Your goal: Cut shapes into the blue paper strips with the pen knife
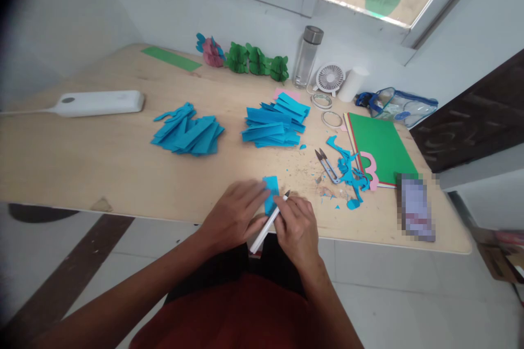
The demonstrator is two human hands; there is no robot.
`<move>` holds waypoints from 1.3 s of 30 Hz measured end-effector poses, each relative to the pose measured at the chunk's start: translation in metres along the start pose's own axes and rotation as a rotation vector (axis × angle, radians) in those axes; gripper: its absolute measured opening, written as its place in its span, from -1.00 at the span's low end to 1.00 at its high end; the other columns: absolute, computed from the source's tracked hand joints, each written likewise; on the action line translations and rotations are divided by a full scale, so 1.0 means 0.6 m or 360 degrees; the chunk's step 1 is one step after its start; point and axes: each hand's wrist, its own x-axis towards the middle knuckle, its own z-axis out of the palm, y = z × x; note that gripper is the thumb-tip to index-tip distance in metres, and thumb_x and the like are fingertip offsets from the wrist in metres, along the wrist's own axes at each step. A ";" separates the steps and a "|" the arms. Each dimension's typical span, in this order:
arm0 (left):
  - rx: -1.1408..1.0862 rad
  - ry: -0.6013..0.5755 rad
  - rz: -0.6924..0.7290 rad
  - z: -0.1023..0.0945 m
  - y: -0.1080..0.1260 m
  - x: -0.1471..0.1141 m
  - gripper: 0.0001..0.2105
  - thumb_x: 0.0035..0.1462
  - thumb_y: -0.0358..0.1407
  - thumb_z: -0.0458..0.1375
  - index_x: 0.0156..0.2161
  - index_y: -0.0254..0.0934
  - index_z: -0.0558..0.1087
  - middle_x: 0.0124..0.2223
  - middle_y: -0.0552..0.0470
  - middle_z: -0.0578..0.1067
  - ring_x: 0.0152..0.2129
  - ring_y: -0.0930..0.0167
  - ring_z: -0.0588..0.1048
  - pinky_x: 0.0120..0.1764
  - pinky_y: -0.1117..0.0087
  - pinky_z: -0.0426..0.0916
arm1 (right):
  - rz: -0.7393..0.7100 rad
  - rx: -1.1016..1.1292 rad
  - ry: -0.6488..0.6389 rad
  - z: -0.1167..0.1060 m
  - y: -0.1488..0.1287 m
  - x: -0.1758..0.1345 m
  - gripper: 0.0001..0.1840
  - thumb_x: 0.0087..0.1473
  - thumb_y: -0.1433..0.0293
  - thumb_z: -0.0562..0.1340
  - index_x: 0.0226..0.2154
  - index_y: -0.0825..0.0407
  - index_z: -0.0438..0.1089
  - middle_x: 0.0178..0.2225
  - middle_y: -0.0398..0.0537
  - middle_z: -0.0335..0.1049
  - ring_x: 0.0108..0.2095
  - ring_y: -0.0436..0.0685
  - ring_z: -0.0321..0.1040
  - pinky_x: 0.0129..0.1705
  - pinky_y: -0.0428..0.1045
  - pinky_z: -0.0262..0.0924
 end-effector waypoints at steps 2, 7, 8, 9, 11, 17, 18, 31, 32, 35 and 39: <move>0.0003 0.0004 0.0005 0.001 -0.001 0.000 -0.61 0.24 -0.21 0.06 0.09 -0.41 0.39 0.15 -0.28 0.43 0.07 0.08 0.37 0.10 0.00 0.27 | 0.0001 -0.0006 0.0002 0.001 0.000 -0.001 -0.68 0.23 0.49 0.13 0.03 0.05 0.37 -0.21 0.05 0.54 -0.12 0.23 0.38 -0.12 0.13 0.25; 0.0000 0.0010 0.0003 0.002 -0.001 -0.001 -0.62 0.25 -0.21 0.06 0.07 -0.41 0.40 0.14 -0.28 0.43 0.06 0.08 0.37 0.10 -0.01 0.28 | -0.0007 -0.0021 0.0009 0.002 0.000 -0.002 -0.69 0.23 0.49 0.13 0.03 0.07 0.37 -0.22 0.05 0.54 -0.12 0.23 0.38 -0.11 0.12 0.25; -0.0003 0.0010 0.0001 0.002 -0.001 -0.001 -0.63 0.24 -0.21 0.06 0.06 -0.41 0.41 0.14 -0.28 0.43 0.06 0.08 0.37 0.09 -0.01 0.28 | -0.0010 -0.0024 0.0012 0.002 0.000 -0.002 -0.69 0.24 0.49 0.13 0.03 0.07 0.37 -0.22 0.04 0.54 -0.12 0.23 0.38 -0.11 0.12 0.25; -0.0008 0.0008 0.0001 0.002 0.000 -0.001 -0.63 0.24 -0.21 0.07 0.06 -0.41 0.41 0.13 -0.28 0.43 0.06 0.07 0.38 0.09 -0.02 0.28 | -0.0013 -0.0026 0.0016 0.003 0.000 -0.002 -0.69 0.24 0.48 0.13 0.02 0.06 0.37 -0.23 0.04 0.54 -0.12 0.23 0.38 -0.11 0.12 0.25; -0.0021 0.0005 -0.0007 0.001 0.000 -0.001 -0.63 0.24 -0.21 0.07 0.06 -0.40 0.41 0.13 -0.28 0.44 0.06 0.07 0.38 0.09 -0.03 0.29 | -0.0019 -0.0035 0.0025 0.003 0.000 -0.002 -0.70 0.24 0.48 0.13 0.02 0.06 0.38 -0.23 0.04 0.54 -0.13 0.22 0.38 -0.11 0.11 0.25; -0.0051 -0.0007 -0.0017 0.002 -0.001 -0.001 -0.63 0.24 -0.22 0.08 0.06 -0.40 0.42 0.14 -0.29 0.44 0.07 0.06 0.38 0.10 -0.06 0.30 | -0.0027 -0.0064 0.0013 0.001 -0.002 -0.001 -0.70 0.25 0.49 0.13 0.01 0.07 0.39 -0.24 0.04 0.54 -0.14 0.21 0.37 -0.13 0.10 0.24; -0.0061 -0.0007 -0.0015 0.002 -0.002 -0.001 -0.63 0.24 -0.22 0.08 0.06 -0.40 0.42 0.14 -0.29 0.44 0.08 0.06 0.38 0.11 -0.06 0.29 | -0.0024 -0.0065 0.0011 0.001 -0.003 0.000 -0.71 0.25 0.49 0.13 0.01 0.07 0.39 -0.24 0.04 0.54 -0.13 0.21 0.37 -0.13 0.10 0.24; -0.0090 -0.0065 0.0161 -0.005 -0.017 0.014 -0.68 0.18 -0.23 0.13 0.00 -0.38 0.39 0.06 -0.27 0.47 0.07 0.12 0.41 0.11 0.05 0.35 | 0.0080 -0.0071 0.0085 0.015 -0.016 -0.008 -0.70 0.25 0.49 0.12 0.00 0.05 0.40 -0.24 0.05 0.53 -0.14 0.22 0.38 -0.13 0.10 0.24; -0.0089 -0.0075 0.0174 -0.006 -0.018 0.015 -0.68 0.19 -0.24 0.12 -0.01 -0.37 0.39 0.04 -0.26 0.48 0.06 0.13 0.42 0.11 0.05 0.35 | 0.0088 -0.0069 0.0097 0.017 -0.017 -0.009 -0.70 0.25 0.50 0.12 0.00 0.06 0.40 -0.24 0.05 0.53 -0.14 0.22 0.38 -0.14 0.10 0.25; -0.0073 -0.0121 0.0233 -0.011 -0.026 0.021 -0.68 0.18 -0.22 0.13 -0.02 -0.37 0.39 0.01 -0.25 0.49 0.03 0.13 0.43 0.09 0.06 0.36 | 0.0128 -0.0080 0.0149 0.024 -0.025 -0.011 -0.67 0.23 0.53 0.11 0.01 0.07 0.41 -0.27 0.05 0.53 -0.15 0.22 0.39 -0.15 0.10 0.25; -0.0076 -0.0226 0.0390 -0.022 -0.048 0.033 -0.69 0.19 -0.19 0.15 -0.05 -0.36 0.42 -0.02 -0.24 0.49 0.00 0.14 0.44 0.09 0.06 0.34 | 0.0200 -0.0097 0.0206 0.035 -0.044 -0.012 -0.62 0.23 0.54 0.08 0.05 0.05 0.40 -0.29 0.05 0.52 -0.20 0.21 0.38 -0.15 0.12 0.27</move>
